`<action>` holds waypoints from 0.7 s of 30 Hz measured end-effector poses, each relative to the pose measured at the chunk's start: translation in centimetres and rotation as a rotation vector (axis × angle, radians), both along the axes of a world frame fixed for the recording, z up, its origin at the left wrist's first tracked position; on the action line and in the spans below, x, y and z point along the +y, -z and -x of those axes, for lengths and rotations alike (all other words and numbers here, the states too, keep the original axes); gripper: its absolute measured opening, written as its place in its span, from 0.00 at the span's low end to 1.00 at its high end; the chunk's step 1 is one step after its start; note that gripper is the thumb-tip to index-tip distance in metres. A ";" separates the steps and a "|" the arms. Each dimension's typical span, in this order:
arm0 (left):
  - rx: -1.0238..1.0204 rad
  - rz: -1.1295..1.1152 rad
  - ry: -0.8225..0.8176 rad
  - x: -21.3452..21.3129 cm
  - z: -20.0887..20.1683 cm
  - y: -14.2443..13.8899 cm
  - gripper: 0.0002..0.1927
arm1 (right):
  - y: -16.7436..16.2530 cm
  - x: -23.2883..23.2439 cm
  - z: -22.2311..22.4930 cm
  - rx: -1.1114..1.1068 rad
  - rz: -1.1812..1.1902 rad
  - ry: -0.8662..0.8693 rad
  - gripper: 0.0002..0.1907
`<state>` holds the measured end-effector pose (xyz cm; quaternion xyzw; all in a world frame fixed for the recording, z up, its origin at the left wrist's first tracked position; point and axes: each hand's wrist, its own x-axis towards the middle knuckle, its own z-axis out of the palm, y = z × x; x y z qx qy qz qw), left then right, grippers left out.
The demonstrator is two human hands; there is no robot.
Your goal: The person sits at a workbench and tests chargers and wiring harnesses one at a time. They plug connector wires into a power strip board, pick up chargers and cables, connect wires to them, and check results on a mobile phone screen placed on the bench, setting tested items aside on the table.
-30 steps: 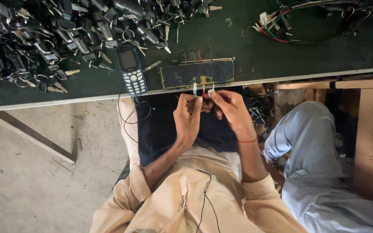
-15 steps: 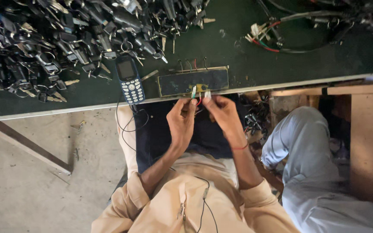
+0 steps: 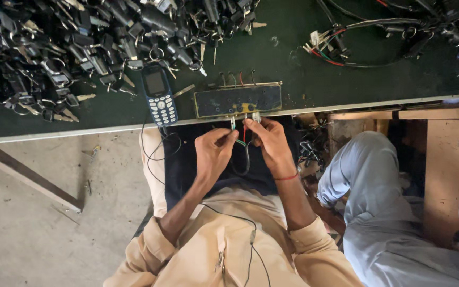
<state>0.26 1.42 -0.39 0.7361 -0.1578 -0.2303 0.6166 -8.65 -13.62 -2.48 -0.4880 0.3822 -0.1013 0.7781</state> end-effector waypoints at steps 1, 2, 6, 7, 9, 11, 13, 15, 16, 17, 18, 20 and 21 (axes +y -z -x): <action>0.001 -0.015 0.007 -0.1 0.0 -0.1 0.08 | 0.0 -0.1 0.0 0.004 -0.006 0.001 0.08; 0.001 -0.030 0.015 -0.1 -0.1 -0.2 0.09 | -0.1 -0.2 0.0 0.010 0.005 -0.003 0.08; -0.049 -0.014 0.025 -0.2 -0.5 -0.5 0.11 | -0.2 -0.3 0.0 0.007 0.030 -0.029 0.11; -0.039 -0.013 0.037 -0.2 -0.6 -0.6 0.11 | -0.3 -0.3 0.0 0.000 0.029 -0.039 0.11; -0.022 -0.013 0.056 -0.2 -0.8 -0.7 0.11 | -0.4 -0.4 0.0 0.002 0.022 -0.034 0.11; -0.030 -0.014 0.063 -0.2 -0.9 -0.9 0.11 | -0.5 -0.4 0.0 -0.005 0.015 -0.035 0.11; -0.023 -0.017 0.071 -0.2 -0.9 -1.1 0.10 | -0.6 -0.4 0.0 -0.023 0.010 -0.040 0.11; -0.004 -0.019 0.081 -0.2 -0.9 -1.3 0.10 | -0.7 -0.4 0.0 -0.025 0.001 -0.041 0.10; -0.013 -0.011 0.086 -0.2 -0.9 -1.3 0.10 | -0.8 -0.4 0.0 -0.027 -0.004 -0.041 0.10; -0.022 -0.004 0.090 -0.1 -0.9 -1.4 0.10 | -0.8 -0.4 0.0 -0.026 0.001 -0.045 0.10; -0.030 0.003 0.096 -0.1 -0.9 -1.4 0.10 | -0.9 -0.4 0.0 -0.025 0.006 -0.048 0.10; -0.031 -0.021 0.083 -0.1 -0.8 -1.5 0.10 | -0.9 -0.3 0.0 -0.016 0.011 -0.045 0.09; -0.033 -0.034 0.076 -0.2 -0.8 -1.5 0.10 | -1.0 -0.3 0.0 -0.010 0.011 -0.039 0.09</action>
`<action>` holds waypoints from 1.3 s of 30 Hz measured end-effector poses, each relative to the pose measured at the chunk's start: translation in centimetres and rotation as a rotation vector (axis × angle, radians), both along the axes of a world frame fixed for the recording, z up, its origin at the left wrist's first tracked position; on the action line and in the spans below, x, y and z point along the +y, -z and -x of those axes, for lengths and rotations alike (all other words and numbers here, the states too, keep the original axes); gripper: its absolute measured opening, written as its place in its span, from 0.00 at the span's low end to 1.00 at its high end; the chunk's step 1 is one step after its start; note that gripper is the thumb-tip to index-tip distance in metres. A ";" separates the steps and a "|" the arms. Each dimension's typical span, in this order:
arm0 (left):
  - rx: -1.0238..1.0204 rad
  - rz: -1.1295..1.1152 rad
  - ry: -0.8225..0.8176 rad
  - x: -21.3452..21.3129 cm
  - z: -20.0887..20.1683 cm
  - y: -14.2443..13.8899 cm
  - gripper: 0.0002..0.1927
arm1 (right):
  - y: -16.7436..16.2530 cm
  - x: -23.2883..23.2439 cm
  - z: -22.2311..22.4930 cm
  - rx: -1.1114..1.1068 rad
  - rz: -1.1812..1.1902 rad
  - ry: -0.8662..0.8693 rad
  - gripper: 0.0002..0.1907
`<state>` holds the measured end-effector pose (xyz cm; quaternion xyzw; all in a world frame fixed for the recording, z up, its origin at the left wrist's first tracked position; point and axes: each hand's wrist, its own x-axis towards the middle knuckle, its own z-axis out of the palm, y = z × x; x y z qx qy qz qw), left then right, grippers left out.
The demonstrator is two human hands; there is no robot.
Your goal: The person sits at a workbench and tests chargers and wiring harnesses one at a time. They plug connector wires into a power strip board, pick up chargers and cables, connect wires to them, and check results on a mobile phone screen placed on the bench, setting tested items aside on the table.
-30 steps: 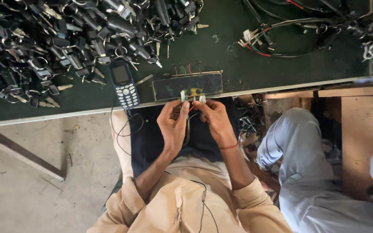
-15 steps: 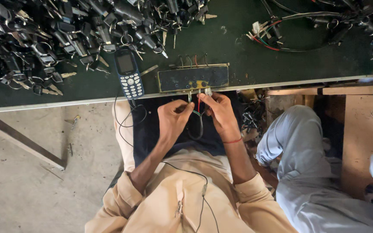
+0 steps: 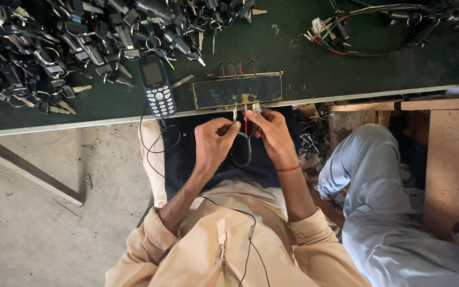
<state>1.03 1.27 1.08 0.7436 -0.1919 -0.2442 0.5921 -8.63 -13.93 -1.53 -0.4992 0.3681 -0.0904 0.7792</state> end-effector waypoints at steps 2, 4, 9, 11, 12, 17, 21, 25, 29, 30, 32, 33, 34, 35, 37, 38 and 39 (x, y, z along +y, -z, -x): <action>0.038 -0.006 -0.024 -0.1 0.2 0.1 0.10 | 0.0 0.0 -0.1 0.003 -0.006 0.007 0.09; 0.052 0.003 -0.065 -0.3 0.5 0.2 0.10 | 0.1 0.1 -0.1 0.002 -0.014 0.014 0.09; 0.017 0.065 -0.135 -0.8 1.1 0.8 0.09 | 0.3 0.0 0.1 -0.012 -0.018 0.003 0.09; -0.011 0.124 -0.189 -0.9 1.5 0.9 0.08 | 0.4 -0.1 0.1 -0.015 -0.019 -0.002 0.09; -0.025 0.152 -0.215 -0.9 1.6 1.0 0.08 | 0.5 -0.1 0.1 -0.020 -0.020 -0.002 0.10; -0.076 0.116 -0.249 -0.4 2.1 1.2 0.08 | 0.7 0.1 0.0 0.002 -0.027 0.013 0.09; -0.103 0.112 -0.213 -0.2 1.9 1.6 0.08 | 0.4 -0.1 0.0 -0.014 -0.039 0.009 0.10; -0.079 0.079 -0.194 -0.4 1.6 1.8 0.09 | 0.3 0.0 0.0 -0.015 -0.045 0.019 0.11; -0.072 0.066 -0.156 -0.3 1.2 2.1 0.10 | 1.0 0.1 0.1 -0.044 -0.056 0.000 0.11; -0.081 0.064 -0.150 -0.2 1.1 2.3 0.11 | 1.1 -0.2 0.3 -0.058 -0.058 -0.021 0.11; -0.020 0.060 -0.171 -0.1 0.9 2.9 0.12 | 1.3 -1.0 1.0 -0.072 0.007 -0.161 0.12; 0.008 0.060 -0.182 -0.1 0.7 3.2 0.12 | 1.3 -1.5 1.5 -0.075 0.074 -0.281 0.12; 0.041 0.061 -0.173 -0.1 0.7 3.6 0.13 | 1.2 -2.1 1.9 -0.075 0.143 -0.403 0.14; 0.072 0.066 -0.165 -0.1 0.7 3.9 0.14 | 1.2 -2.4 2.2 -0.173 0.336 -0.562 0.12; 0.180 0.122 -0.169 -0.4 0.6 4.4 0.14 | 1.5 -2.2 2.0 -0.386 0.749 -0.875 0.16; 0.264 0.171 -0.174 -0.6 0.6 4.6 0.14 | 1.9 -1.3 1.5 -0.396 0.974 -0.860 0.22; 0.350 0.222 -0.175 -0.8 0.6 4.7 0.14 | 2.4 -0.1 1.0 -0.402 1.200 -0.835 0.28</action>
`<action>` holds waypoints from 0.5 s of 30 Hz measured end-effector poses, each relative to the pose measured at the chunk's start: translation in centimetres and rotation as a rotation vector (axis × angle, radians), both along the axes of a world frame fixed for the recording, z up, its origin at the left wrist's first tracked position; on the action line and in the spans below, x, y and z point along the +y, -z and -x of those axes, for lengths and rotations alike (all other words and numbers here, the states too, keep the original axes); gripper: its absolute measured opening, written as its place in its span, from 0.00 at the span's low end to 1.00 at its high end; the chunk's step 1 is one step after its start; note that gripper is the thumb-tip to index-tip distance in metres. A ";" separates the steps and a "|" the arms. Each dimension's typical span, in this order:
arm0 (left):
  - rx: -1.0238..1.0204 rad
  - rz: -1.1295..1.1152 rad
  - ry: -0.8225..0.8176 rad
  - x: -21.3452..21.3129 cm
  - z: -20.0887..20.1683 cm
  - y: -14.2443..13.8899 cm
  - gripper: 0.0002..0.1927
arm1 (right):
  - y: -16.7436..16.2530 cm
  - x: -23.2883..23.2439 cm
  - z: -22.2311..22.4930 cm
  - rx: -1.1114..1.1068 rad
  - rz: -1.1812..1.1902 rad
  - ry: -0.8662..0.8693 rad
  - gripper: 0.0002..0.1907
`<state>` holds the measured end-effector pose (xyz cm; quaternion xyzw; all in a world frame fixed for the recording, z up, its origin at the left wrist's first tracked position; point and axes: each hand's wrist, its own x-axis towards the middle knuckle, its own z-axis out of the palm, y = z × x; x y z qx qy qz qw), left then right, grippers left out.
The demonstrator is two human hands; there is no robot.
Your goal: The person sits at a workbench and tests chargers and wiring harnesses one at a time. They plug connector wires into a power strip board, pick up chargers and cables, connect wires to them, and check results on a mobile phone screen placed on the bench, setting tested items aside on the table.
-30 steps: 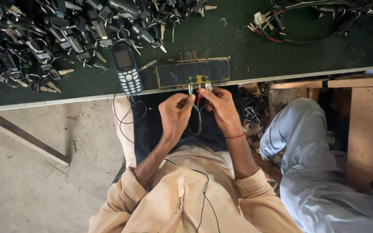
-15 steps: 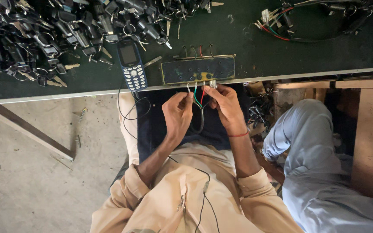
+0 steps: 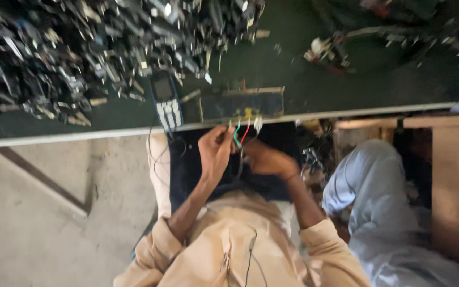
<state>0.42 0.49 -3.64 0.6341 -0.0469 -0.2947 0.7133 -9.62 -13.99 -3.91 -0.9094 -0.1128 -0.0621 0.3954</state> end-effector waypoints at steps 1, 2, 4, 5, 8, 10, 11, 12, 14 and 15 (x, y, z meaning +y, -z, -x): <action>0.001 0.002 -0.007 -0.2 0.0 0.1 0.13 | 0.7 1.4 -1.1 0.196 0.126 0.008 0.20; 0.007 0.000 -0.013 -0.2 0.1 0.2 0.13 | 1.2 2.6 -1.9 0.398 0.247 0.019 0.12; 0.051 0.025 -0.017 -0.4 0.3 0.5 0.13 | 1.3 3.7 -2.5 0.575 -0.159 0.257 0.10; 0.087 0.049 -0.017 -0.4 0.3 0.6 0.13 | 1.2 3.7 -2.3 0.658 -0.367 0.370 0.10; 0.097 0.085 -0.006 -0.4 0.3 0.7 0.13 | 0.0 0.9 0.6 0.174 0.150 -0.029 0.18; 0.097 0.085 0.008 -0.6 -0.1 0.3 0.13 | -2.2 -1.3 4.2 0.126 0.147 0.033 0.22; 0.114 0.077 0.019 -0.6 -0.4 -0.1 0.13 | -3.3 -2.2 5.8 0.319 0.035 0.051 0.22; 0.131 0.070 0.031 -0.6 -0.7 -0.8 0.13 | -4.4 -2.9 7.3 0.512 -0.077 0.071 0.22; 0.074 -0.088 0.034 0.0 -1.2 -2.7 0.14 | -6.2 -3.6 9.7 0.653 -0.430 0.089 0.23; 0.045 -0.170 0.040 0.4 -1.3 -3.9 0.15 | -6.8 -3.6 10.5 0.717 -0.613 0.102 0.24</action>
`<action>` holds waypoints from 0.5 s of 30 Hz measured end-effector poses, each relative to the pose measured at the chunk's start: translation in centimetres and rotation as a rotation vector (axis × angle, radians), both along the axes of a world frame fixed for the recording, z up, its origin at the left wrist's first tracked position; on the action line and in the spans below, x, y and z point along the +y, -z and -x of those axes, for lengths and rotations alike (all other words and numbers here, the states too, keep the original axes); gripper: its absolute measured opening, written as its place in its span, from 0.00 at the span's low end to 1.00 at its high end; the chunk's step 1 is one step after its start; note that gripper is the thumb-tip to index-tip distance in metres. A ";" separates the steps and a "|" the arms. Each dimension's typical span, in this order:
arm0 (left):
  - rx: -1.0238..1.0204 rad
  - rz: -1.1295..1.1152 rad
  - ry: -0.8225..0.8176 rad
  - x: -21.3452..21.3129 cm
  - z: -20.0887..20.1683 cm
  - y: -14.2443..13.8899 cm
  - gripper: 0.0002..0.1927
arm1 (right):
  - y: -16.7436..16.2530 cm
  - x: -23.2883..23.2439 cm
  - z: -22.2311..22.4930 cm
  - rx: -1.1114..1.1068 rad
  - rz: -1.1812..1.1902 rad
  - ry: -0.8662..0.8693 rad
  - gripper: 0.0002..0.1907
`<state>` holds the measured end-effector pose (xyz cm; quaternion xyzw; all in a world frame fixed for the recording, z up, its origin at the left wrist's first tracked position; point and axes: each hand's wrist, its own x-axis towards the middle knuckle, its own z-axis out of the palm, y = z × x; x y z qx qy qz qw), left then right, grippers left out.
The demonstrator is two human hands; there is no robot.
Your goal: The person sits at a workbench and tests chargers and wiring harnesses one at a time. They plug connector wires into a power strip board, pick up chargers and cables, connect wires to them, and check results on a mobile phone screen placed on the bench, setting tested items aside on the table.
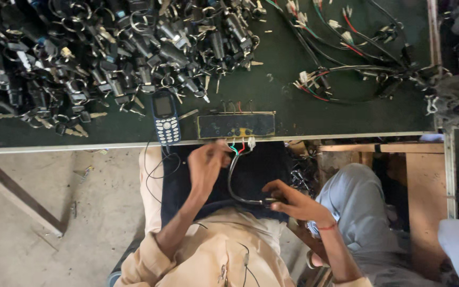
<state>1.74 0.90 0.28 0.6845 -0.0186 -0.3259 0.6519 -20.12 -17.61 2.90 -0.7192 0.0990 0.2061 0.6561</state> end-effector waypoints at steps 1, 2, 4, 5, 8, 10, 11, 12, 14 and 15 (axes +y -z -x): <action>-0.240 0.014 -0.090 0.5 0.4 -1.3 0.13 | -0.5 0.2 0.5 0.113 -0.060 0.101 0.25; -0.483 0.028 -0.178 1.3 1.2 -2.7 0.12 | -0.8 0.4 0.8 0.222 -0.124 0.203 0.25; -0.875 0.123 -0.095 2.3 2.9 -4.9 0.08 | -0.8 1.3 0.5 0.367 -0.214 0.346 0.24; -1.014 0.202 0.073 2.3 3.8 -5.7 0.05 | -0.7 1.8 0.3 0.406 -0.237 0.381 0.22; -1.313 0.084 0.654 1.3 5.9 -6.3 0.21 | -1.0 2.4 -0.2 0.437 -0.443 0.609 0.18; -1.299 -0.122 0.881 1.0 6.5 -5.8 0.28 | -1.6 2.1 0.0 0.411 -0.482 0.640 0.17; -1.312 -0.106 0.875 0.8 6.5 -5.4 0.28 | -2.1 1.7 0.2 0.386 -0.426 0.573 0.17; -1.320 -0.089 0.876 0.8 6.4 -4.9 0.27 | -2.5 1.4 0.5 0.365 -0.375 0.511 0.18; -1.275 -0.040 0.863 0.7 6.4 -4.1 0.22 | -3.2 0.7 0.7 0.300 -0.050 0.301 0.17; -1.225 -0.009 0.850 0.6 6.3 -3.7 0.19 | -3.4 0.6 0.7 0.263 0.113 0.188 0.17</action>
